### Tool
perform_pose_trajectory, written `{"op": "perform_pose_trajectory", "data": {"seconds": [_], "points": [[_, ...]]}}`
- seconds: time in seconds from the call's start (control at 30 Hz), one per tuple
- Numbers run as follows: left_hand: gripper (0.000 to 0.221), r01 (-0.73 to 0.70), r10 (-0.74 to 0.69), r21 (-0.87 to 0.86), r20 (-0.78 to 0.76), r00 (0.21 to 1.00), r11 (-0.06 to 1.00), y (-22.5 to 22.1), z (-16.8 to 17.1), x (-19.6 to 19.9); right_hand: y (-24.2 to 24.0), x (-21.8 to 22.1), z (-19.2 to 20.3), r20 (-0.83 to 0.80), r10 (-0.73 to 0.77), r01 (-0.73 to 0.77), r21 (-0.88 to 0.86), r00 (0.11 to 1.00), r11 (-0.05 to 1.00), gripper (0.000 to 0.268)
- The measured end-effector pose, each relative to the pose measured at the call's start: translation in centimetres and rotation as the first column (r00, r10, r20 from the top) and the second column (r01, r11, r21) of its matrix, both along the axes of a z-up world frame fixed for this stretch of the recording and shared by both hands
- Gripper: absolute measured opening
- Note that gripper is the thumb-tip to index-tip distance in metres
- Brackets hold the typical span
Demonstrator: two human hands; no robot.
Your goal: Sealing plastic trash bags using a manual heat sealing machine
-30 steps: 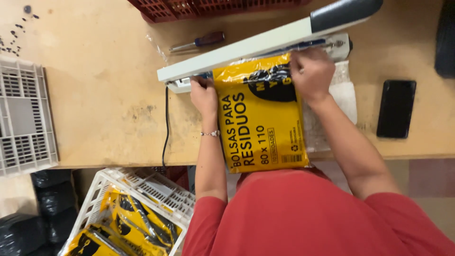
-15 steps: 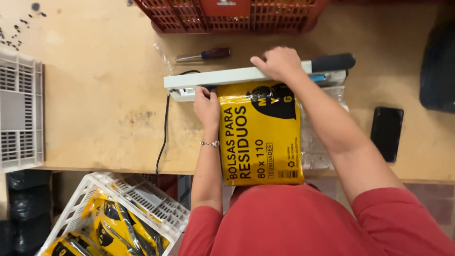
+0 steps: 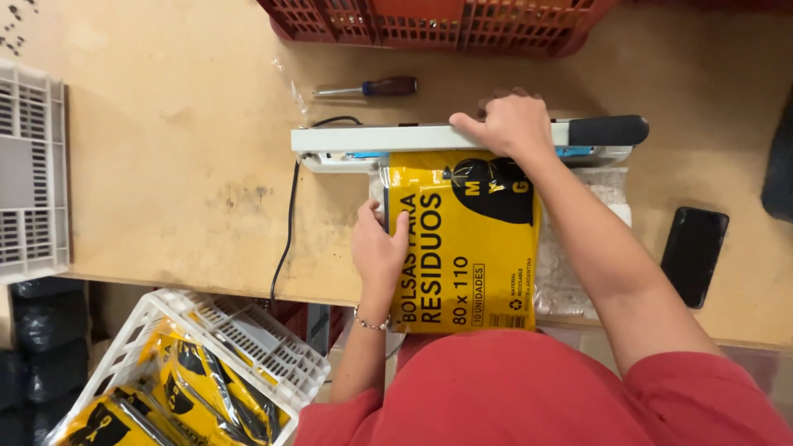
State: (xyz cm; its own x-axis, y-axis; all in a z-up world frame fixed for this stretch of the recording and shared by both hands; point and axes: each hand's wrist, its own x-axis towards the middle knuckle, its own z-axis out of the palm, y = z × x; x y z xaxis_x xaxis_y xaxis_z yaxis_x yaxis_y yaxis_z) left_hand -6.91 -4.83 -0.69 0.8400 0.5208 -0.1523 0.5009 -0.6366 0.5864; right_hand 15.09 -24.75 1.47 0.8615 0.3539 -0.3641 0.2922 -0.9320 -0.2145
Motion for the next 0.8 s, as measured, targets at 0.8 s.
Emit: {"op": "perform_pose_trajectory", "data": {"seconds": [0.8], "points": [[0.052, 0.044, -0.09, 0.352, 0.117, 0.989, 0.935, -0.8, -3.4, 0.0, -0.5, 0.4, -3.1, 0.098, -0.011, 0.009, 0.026, 0.995, 1.0, 0.074]]}}
